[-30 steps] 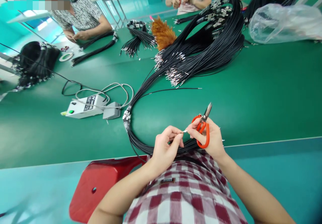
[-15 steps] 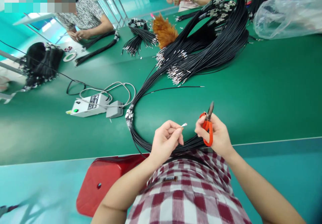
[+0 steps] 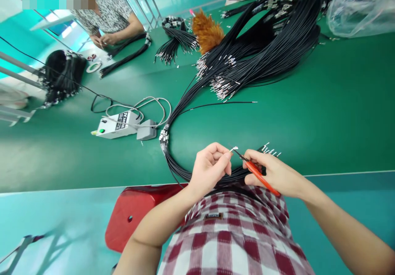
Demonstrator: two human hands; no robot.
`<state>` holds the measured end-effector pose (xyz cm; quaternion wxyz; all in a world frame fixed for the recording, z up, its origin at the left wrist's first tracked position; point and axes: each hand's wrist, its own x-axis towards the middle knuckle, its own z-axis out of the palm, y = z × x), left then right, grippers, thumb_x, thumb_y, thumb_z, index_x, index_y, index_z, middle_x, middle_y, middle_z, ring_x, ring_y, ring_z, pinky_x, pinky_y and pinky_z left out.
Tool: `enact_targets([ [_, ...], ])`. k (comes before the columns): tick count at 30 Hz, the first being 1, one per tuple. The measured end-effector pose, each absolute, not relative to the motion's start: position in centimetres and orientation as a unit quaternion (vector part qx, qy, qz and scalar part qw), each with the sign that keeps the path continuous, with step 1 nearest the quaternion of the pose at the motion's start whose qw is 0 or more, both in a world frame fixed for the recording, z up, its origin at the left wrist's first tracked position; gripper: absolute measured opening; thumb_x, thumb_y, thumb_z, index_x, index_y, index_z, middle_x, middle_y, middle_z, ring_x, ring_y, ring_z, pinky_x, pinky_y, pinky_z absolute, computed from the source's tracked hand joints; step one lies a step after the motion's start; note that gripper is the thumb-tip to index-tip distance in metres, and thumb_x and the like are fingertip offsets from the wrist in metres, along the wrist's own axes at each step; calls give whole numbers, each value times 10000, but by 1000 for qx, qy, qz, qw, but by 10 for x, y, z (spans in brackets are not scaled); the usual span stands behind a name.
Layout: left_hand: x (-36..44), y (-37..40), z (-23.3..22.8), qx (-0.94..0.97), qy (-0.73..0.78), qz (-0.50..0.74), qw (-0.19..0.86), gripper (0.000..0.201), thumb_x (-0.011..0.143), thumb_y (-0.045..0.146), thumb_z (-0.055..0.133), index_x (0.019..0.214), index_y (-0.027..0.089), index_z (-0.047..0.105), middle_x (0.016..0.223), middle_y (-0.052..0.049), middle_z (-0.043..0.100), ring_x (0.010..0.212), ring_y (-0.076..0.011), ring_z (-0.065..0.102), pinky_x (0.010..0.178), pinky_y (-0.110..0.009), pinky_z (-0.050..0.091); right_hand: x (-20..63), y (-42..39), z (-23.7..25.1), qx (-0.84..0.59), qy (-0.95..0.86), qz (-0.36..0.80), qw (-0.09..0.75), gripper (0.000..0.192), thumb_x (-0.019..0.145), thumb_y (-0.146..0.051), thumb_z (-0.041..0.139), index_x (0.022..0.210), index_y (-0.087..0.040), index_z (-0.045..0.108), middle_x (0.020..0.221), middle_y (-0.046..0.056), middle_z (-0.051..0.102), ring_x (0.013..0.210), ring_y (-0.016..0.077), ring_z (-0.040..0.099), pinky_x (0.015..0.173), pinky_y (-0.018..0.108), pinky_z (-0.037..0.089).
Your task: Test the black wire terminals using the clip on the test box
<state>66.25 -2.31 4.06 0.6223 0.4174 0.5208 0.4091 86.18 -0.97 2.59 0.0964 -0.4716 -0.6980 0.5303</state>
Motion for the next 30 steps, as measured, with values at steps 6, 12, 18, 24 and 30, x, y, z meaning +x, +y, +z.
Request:
enact_targets([
  [6,660,-24,42,428,521,403,619,298,848,403,659,774,150,521,498,26,586,356,-28,381,368,-151,251,861,-1,29,-424,-679,593,91,313,824,-427,675,781,-219,445,693,-69,427,610,103,348,529,236,286],
  [12,659,-24,40,449,511,395,617,248,869,358,641,789,149,535,514,32,589,369,-27,395,394,-157,292,858,6,33,-353,-615,698,96,458,799,-613,663,796,-208,447,687,-67,389,590,93,306,502,232,256],
  [18,659,-23,39,452,507,391,621,217,878,331,630,794,155,533,519,39,586,387,-34,415,428,-166,335,861,4,32,-410,-657,626,89,409,813,-530,681,758,-216,424,672,-74,385,595,96,316,518,233,265],
  [24,658,-25,33,497,519,383,581,176,896,292,610,803,157,544,551,31,586,484,-67,509,493,-179,385,859,0,35,-451,-687,567,55,412,817,-570,648,750,-221,439,656,-67,456,585,106,367,512,236,273],
  [30,658,-29,27,512,522,399,553,169,911,284,591,803,164,540,576,28,592,518,-77,537,526,-190,409,851,-4,39,-498,-744,446,26,448,838,-630,600,738,-232,421,615,-68,503,555,114,398,506,244,249],
])
